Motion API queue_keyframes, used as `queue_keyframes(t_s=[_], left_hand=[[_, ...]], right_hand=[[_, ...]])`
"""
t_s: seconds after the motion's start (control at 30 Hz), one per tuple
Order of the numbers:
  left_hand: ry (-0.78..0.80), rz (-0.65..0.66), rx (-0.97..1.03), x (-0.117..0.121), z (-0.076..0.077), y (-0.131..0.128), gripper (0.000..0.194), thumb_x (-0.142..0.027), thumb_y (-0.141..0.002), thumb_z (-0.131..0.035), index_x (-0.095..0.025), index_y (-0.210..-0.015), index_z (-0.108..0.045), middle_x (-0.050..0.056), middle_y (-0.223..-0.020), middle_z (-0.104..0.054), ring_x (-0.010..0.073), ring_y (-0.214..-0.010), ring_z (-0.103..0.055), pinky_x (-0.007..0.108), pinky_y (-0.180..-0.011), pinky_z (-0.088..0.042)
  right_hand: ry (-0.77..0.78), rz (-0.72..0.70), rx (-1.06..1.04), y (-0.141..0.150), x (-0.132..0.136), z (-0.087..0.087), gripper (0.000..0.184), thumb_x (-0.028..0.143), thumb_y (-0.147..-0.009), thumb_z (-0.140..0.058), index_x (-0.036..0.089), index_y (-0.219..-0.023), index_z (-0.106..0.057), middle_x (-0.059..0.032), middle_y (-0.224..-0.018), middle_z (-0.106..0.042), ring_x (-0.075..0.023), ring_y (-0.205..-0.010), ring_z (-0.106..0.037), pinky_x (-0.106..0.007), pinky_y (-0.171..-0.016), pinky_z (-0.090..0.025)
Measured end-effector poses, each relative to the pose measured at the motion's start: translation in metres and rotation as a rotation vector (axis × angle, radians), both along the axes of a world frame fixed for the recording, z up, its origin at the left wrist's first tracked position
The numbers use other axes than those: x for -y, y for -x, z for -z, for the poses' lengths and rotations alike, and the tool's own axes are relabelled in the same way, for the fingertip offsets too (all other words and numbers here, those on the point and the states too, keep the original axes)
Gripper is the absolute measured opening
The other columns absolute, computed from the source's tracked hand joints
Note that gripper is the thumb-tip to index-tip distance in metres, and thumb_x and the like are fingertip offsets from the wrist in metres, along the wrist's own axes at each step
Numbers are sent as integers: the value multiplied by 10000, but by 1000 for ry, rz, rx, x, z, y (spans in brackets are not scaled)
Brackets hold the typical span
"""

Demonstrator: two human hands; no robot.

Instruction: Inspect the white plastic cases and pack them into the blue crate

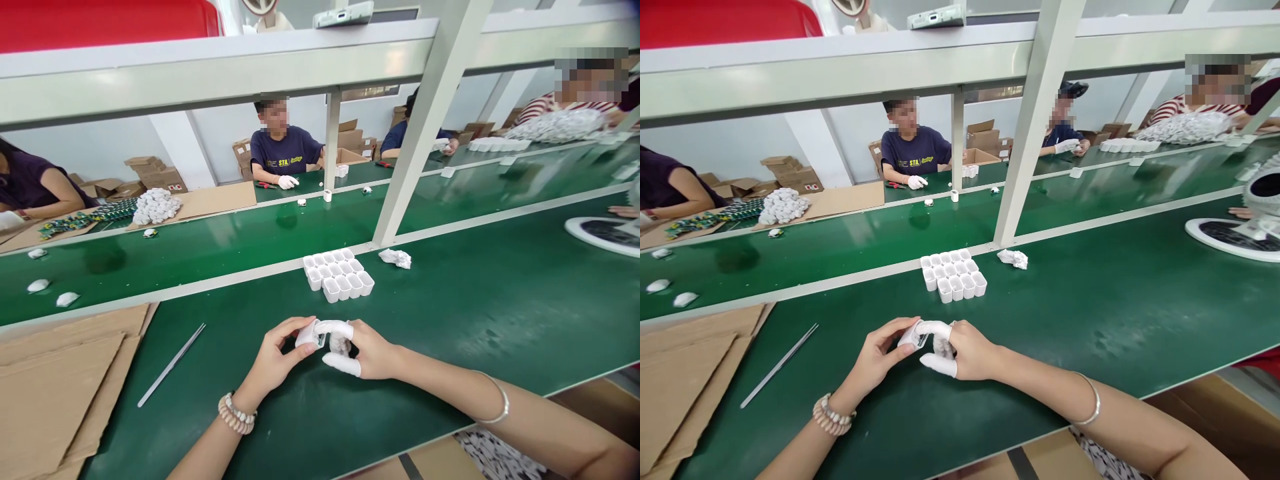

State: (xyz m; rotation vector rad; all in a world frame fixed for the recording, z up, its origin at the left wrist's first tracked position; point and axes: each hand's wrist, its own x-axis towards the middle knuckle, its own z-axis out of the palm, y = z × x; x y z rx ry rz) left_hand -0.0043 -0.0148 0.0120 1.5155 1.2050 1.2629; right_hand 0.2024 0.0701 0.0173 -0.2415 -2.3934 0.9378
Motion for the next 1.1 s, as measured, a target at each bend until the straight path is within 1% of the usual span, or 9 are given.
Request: queue_keyframes(t_s=[0.1, 0.2, 0.37, 0.6, 0.7, 0.8, 0.97, 1.1], left_hand=[[-8, 3, -5, -1, 1, 0, 380, -351, -807, -734, -243, -1168, -682, 83, -1203, -657, 238, -1057, -619, 349, -920, -491], [-13, 6, -11, -1, 1, 1, 381, -351, -810, -731, -240, -1172, -681, 86, -1204, -657, 242, -1059, -621, 354, -925, -491], [-11, 14, 2, -1, 1, 1, 381, -344, -813, -729, -237, -1174, -677, 86, -1206, -656, 239, -1059, -621, 356, -929, -491], [-21, -10, -12, -1, -1, 0, 384, -353, -807, -733, -229, -1167, -682, 87, -1195, -663, 236, -1048, -620, 346, -913, -495], [-27, -11, -8, 0, -1, 0, 385, -353, -808, -732, -232, -1169, -681, 86, -1190, -665, 237, -1050, -622, 346, -913, -496], [-32, -11, -9, 0, -1, 0, 384, -350, -809, -732, -233, -1170, -681, 86, -1186, -666, 238, -1050, -623, 350, -916, -496], [-23, -19, 5, 0, -1, 2, 370, -338, -800, -741, -232, -1152, -692, 86, -1175, -667, 237, -1043, -625, 350, -916, -498], [-15, -4, 15, 1, -1, 3, 360, -323, -802, -741, -239, -1149, -695, 81, -1164, -667, 231, -1051, -623, 350, -939, -492]], right_hand=[[-12, 31, -108, 1, -1, 4, 456, 286, -890, -588, 182, -1321, -482, 43, -642, -582, -83, -489, -504, -188, -501, -433], [-29, 54, -199, 0, -3, 5, 431, 299, -897, -597, 187, -1303, -503, 45, -625, -573, -86, -492, -495, -191, -499, -434], [-146, 18, -226, 1, -5, 7, 393, 305, -912, -585, 191, -1285, -544, 52, -586, -570, -82, -468, -486, -197, -523, -437], [-198, 14, -335, 3, -5, 7, 400, 248, -927, -564, 221, -1325, -545, 67, -549, -541, -77, -436, -455, -199, -502, -416], [-208, 8, -372, 3, -5, 8, 394, 231, -928, -565, 230, -1321, -564, 59, -556, -534, -79, -440, -453, -201, -482, -400], [-209, -1, -374, 3, -5, 7, 391, 234, -934, -555, 226, -1325, -572, 53, -558, -529, -82, -445, -464, -197, -466, -398], [-183, -24, -320, 3, -5, 5, 430, 192, -916, -567, 224, -1345, -561, 53, -566, -538, -79, -445, -463, -195, -470, -415], [-189, -38, -277, 1, -6, 5, 410, 199, -923, -562, 211, -1333, -575, 49, -566, -533, -83, -454, -465, -199, -475, -415]])
